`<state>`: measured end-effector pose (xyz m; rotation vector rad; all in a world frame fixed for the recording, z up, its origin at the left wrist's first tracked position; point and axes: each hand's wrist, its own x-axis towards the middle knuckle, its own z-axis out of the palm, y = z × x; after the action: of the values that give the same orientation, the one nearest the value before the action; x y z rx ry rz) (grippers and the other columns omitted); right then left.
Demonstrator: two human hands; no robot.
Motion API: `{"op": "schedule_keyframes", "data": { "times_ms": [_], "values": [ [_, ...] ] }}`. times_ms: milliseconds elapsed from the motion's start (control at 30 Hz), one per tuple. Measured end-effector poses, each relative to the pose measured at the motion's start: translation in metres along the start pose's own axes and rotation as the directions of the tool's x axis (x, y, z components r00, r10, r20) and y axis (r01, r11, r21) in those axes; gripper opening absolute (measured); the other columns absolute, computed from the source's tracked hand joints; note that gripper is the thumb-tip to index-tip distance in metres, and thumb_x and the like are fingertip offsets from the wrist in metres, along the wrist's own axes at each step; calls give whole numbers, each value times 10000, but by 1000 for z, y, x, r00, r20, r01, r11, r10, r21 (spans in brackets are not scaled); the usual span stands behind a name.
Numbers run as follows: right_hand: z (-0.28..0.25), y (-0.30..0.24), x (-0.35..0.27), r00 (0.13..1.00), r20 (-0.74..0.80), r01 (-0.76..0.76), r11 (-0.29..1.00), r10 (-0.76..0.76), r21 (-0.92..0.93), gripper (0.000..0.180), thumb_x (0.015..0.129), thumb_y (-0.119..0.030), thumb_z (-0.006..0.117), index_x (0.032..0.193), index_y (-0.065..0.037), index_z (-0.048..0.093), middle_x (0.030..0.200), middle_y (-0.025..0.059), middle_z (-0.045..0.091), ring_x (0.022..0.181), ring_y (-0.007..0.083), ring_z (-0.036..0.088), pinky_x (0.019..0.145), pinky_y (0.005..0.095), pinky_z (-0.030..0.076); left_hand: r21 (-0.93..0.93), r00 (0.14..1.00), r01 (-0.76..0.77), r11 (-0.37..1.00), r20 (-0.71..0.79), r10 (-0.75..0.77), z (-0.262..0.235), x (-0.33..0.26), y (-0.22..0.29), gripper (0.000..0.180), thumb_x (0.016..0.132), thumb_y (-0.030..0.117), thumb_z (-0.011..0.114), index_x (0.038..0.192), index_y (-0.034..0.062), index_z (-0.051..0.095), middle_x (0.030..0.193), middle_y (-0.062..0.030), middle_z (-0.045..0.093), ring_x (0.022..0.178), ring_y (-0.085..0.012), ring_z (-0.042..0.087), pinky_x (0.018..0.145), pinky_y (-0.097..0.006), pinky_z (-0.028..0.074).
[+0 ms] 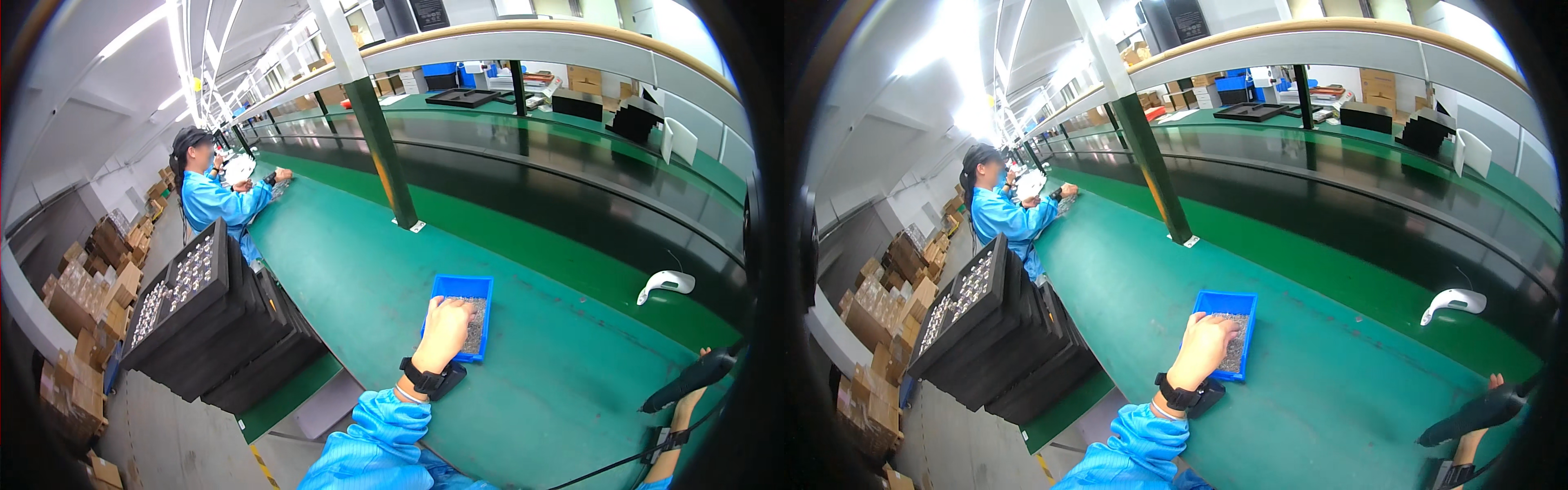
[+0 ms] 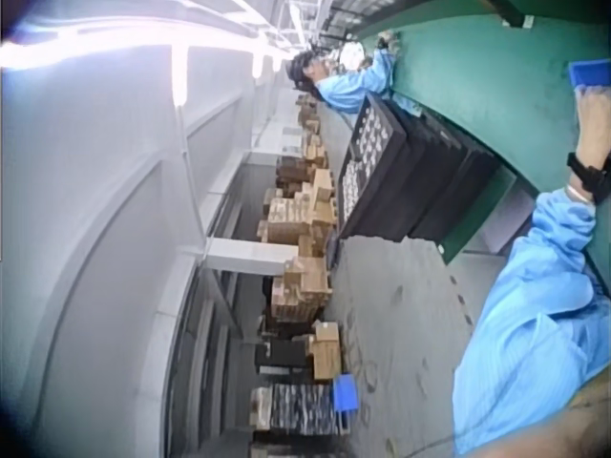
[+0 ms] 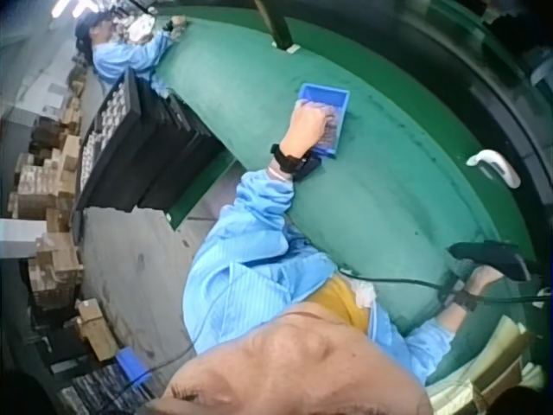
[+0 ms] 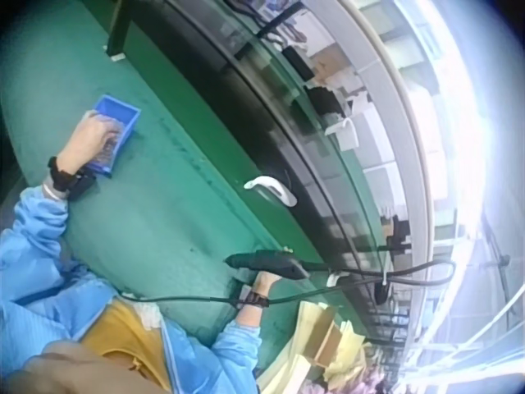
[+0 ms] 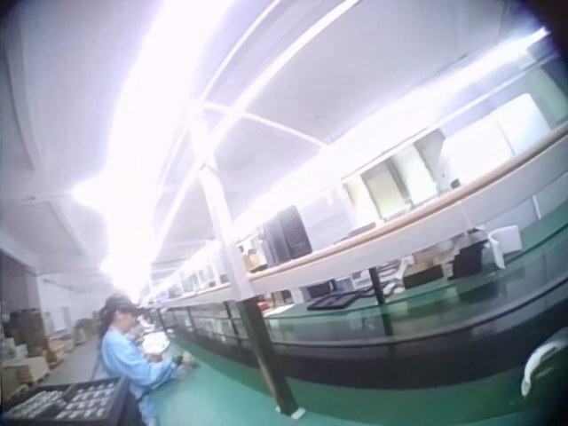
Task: Assembling a small electronic device using an electric screwdriver at a factory workstation.
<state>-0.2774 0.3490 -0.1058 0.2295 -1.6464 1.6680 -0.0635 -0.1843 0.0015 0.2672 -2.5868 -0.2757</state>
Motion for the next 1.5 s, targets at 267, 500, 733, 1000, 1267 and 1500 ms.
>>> {"op": "schedule_keyframes", "data": {
  "times_ms": [267,500,733,1000,1267,1500],
  "values": [
    [-12,-10,11,878,270,-416,909,396,21,385,902,-301,375,1158,-22,444,1026,39,498,951,142,479,821,264,379,43,985,-28,999,173,20,26,-9,-8,206,673,141,632,801,4,548,831,-147,544,819,-315,551,707,-387,459],
    [-18,27,17,898,263,-376,926,354,40,397,911,-268,389,1196,6,422,1117,43,482,986,141,467,839,252,373,139,979,-19,990,206,-10,17,-3,-2,49,660,89,579,695,56,585,721,-118,596,728,-288,581,644,-400,422],
    [-24,98,33,927,248,-276,959,282,-58,359,899,-224,434,1148,34,459,1067,58,521,969,133,484,836,247,380,187,999,30,982,34,-37,10,-7,-1,82,682,78,531,651,82,607,677,-103,608,691,-256,602,666,-402,419],
    [-12,95,31,910,338,-279,958,241,68,263,894,-178,449,1055,25,500,959,30,546,852,95,504,757,222,403,266,1000,12,964,13,-16,15,-10,-8,111,726,123,506,696,107,611,689,-94,611,687,-244,610,698,-400,440],
    [6,49,18,939,272,-187,977,210,-106,163,840,-109,489,928,25,516,860,47,541,810,124,502,744,240,396,82,999,17,997,30,-20,3,-7,-7,110,679,103,538,645,50,629,668,-165,601,656,-305,607,601,-399,472],
    [8,43,15,942,283,-140,977,181,-159,164,827,-104,491,921,26,522,866,62,540,822,144,495,765,254,386,-90,998,28,996,-54,-33,8,-7,-12,103,675,125,604,749,70,651,706,-137,611,687,-281,599,633,-375,471]
  ]
}}
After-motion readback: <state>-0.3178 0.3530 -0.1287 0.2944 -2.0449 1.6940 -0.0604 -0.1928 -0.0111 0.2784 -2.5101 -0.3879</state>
